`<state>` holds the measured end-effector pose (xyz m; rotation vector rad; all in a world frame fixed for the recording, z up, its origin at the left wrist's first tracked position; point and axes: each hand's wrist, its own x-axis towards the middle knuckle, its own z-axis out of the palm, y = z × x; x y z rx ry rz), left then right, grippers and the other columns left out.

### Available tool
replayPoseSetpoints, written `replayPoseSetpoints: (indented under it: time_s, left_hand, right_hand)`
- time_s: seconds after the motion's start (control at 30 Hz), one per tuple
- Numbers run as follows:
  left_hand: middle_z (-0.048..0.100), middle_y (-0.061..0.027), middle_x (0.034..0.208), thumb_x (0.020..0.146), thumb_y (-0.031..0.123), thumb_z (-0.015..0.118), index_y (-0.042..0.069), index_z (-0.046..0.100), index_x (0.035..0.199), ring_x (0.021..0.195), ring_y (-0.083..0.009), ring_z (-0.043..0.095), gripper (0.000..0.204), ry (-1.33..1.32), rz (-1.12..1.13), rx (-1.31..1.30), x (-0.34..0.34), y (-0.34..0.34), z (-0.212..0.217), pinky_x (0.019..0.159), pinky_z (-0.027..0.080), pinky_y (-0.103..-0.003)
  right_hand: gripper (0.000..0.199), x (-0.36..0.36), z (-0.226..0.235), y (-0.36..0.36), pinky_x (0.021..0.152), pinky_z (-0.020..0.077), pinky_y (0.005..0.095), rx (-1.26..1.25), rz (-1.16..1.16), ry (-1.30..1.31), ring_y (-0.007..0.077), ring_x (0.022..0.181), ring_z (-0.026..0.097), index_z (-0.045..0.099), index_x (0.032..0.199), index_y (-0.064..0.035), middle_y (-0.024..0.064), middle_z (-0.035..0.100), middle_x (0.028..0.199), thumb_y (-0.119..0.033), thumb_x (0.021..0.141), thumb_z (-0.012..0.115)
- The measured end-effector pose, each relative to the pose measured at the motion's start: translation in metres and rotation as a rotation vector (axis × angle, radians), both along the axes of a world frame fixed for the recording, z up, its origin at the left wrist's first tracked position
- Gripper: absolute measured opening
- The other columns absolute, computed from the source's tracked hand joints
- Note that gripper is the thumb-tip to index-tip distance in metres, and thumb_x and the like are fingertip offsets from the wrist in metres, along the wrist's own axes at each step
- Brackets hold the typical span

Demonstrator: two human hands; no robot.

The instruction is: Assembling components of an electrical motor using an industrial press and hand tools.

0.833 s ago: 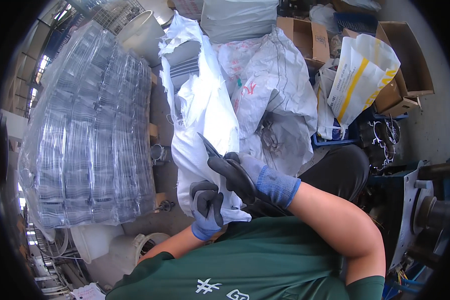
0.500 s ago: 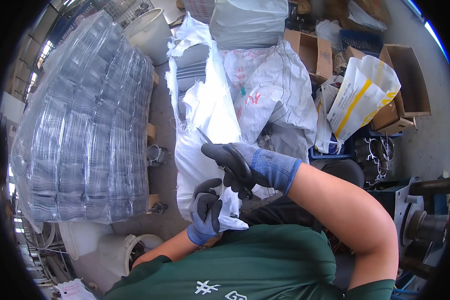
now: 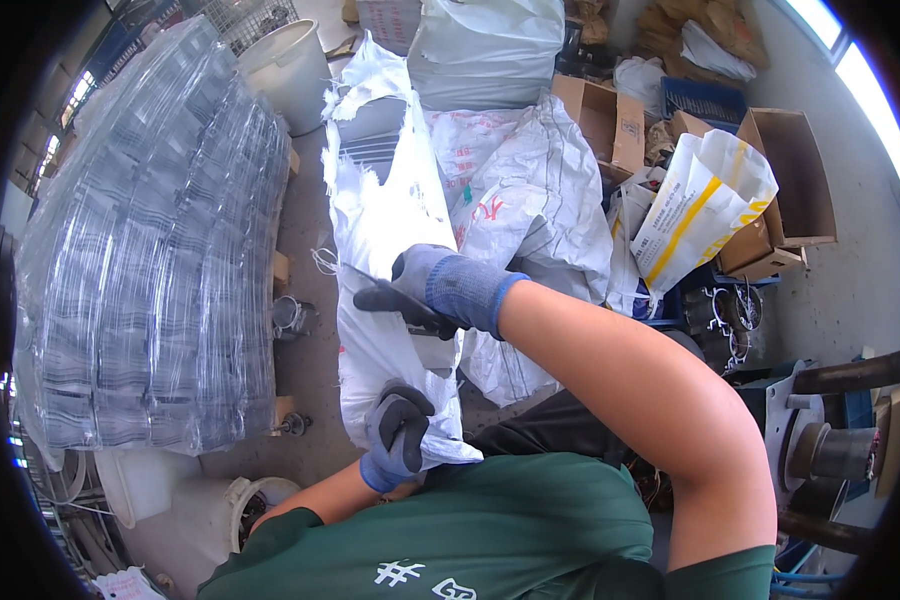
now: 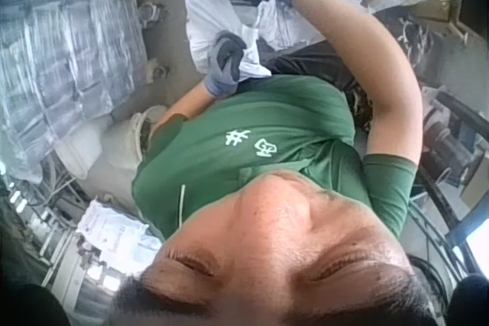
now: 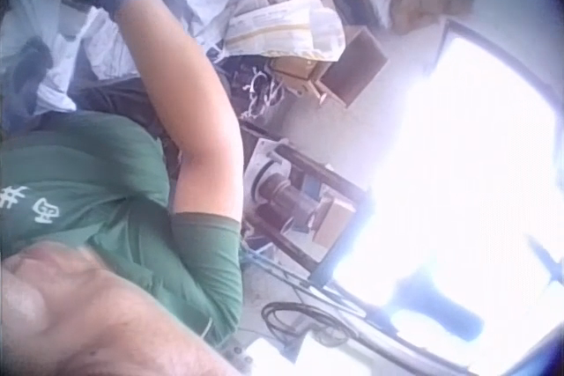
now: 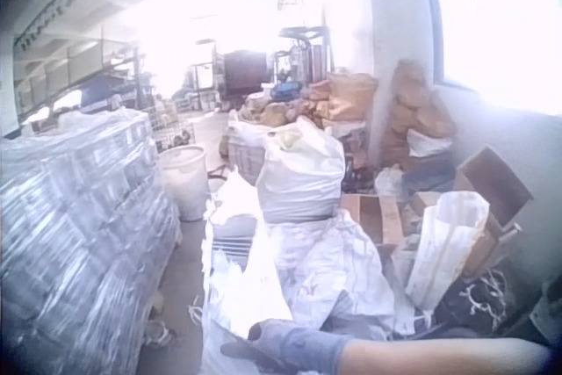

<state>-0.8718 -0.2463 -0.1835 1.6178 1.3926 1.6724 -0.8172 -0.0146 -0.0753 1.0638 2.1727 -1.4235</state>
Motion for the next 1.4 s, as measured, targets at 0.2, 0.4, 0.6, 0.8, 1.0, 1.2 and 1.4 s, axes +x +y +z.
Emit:
replayPoseSetpoints:
  time_s: [0.2, 0.4, 0.6, 0.8, 1.0, 1.2, 1.4]
  left_hand:
    - [0.061, -0.0139, 0.077, 0.071, -0.004, 0.061, 0.002, 0.050, 0.075, 0.068, -0.0297, 0.054, 0.013, -0.131, -0.034, 0.023, -0.006, -0.007, -0.006, 0.065, 0.043, -0.038]
    - [0.057, -0.0115, 0.072, 0.071, -0.009, 0.067, 0.002, 0.049, 0.074, 0.062, -0.0274, 0.053, 0.021, -0.142, -0.006, -0.002, -0.001, -0.005, -0.001, 0.058, 0.042, -0.037]
    - [0.055, -0.0101, 0.067, 0.076, -0.010, 0.074, 0.004, 0.047, 0.070, 0.057, -0.0236, 0.051, 0.031, -0.057, 0.166, 0.026, 0.012, 0.002, -0.004, 0.054, 0.039, -0.035]
    - [0.057, -0.0114, 0.068, 0.077, -0.007, 0.077, 0.005, 0.047, 0.069, 0.058, -0.0299, 0.054, 0.033, -0.048, 0.113, -0.080, 0.007, 0.004, 0.001, 0.055, 0.041, -0.039]
    - [0.057, -0.0108, 0.068, 0.076, -0.006, 0.077, 0.006, 0.050, 0.068, 0.058, -0.0299, 0.054, 0.030, -0.020, 0.081, -0.054, 0.003, 0.006, 0.010, 0.056, 0.041, -0.039]
    - [0.057, -0.0095, 0.068, 0.075, -0.006, 0.076, 0.006, 0.050, 0.069, 0.056, -0.0295, 0.053, 0.029, 0.008, 0.066, -0.025, 0.001, 0.005, 0.007, 0.056, 0.041, -0.040]
    - [0.056, -0.0090, 0.069, 0.073, -0.007, 0.075, 0.006, 0.050, 0.072, 0.055, -0.0288, 0.052, 0.028, 0.016, 0.027, -0.014, -0.001, 0.009, 0.010, 0.054, 0.038, -0.040]
  right_hand:
    - [0.055, 0.011, 0.005, 0.005, 0.045, 0.0511, 0.0337, -0.407, -0.355, 0.179, 0.0166, 0.052, 0.061, 0.065, 0.106, -0.0036, 0.0062, 0.061, 0.073, -0.056, 0.091, 0.074]
    - [0.059, 0.062, 0.008, 0.024, 0.052, 0.0566, 0.0311, -0.299, 0.199, 0.195, 0.0180, 0.059, 0.068, 0.059, 0.115, 0.0025, 0.0094, 0.065, 0.075, -0.055, 0.103, 0.053]
    - [0.067, 0.073, 0.038, 0.007, 0.049, 0.0577, 0.0315, -0.453, -0.078, -0.085, 0.0196, 0.056, 0.069, 0.058, 0.116, 0.0050, 0.0127, 0.067, 0.076, -0.060, 0.100, 0.057]
    - [0.050, 0.075, 0.011, 0.019, 0.050, 0.0619, 0.0401, -0.714, -0.058, 0.030, 0.0302, 0.061, 0.073, 0.053, 0.127, 0.0026, 0.0215, 0.069, 0.085, -0.040, 0.102, 0.060]
    - [0.042, 0.076, 0.009, 0.020, 0.050, 0.0620, 0.0447, -0.715, -0.016, 0.020, 0.0333, 0.063, 0.074, 0.051, 0.130, -0.0006, 0.0235, 0.070, 0.086, -0.032, 0.103, 0.057]
    - [0.041, 0.044, 0.026, 0.006, 0.047, 0.0584, 0.0418, -0.552, -0.044, -0.136, 0.0325, 0.060, 0.073, 0.050, 0.127, -0.0031, 0.0216, 0.070, 0.081, -0.036, 0.103, 0.057]
    - [0.033, 0.012, -0.025, 0.012, 0.045, 0.0537, 0.0436, -0.475, 0.055, -0.059, 0.0284, 0.058, 0.065, 0.046, 0.129, -0.0073, 0.0169, 0.060, 0.078, -0.031, 0.106, 0.048]
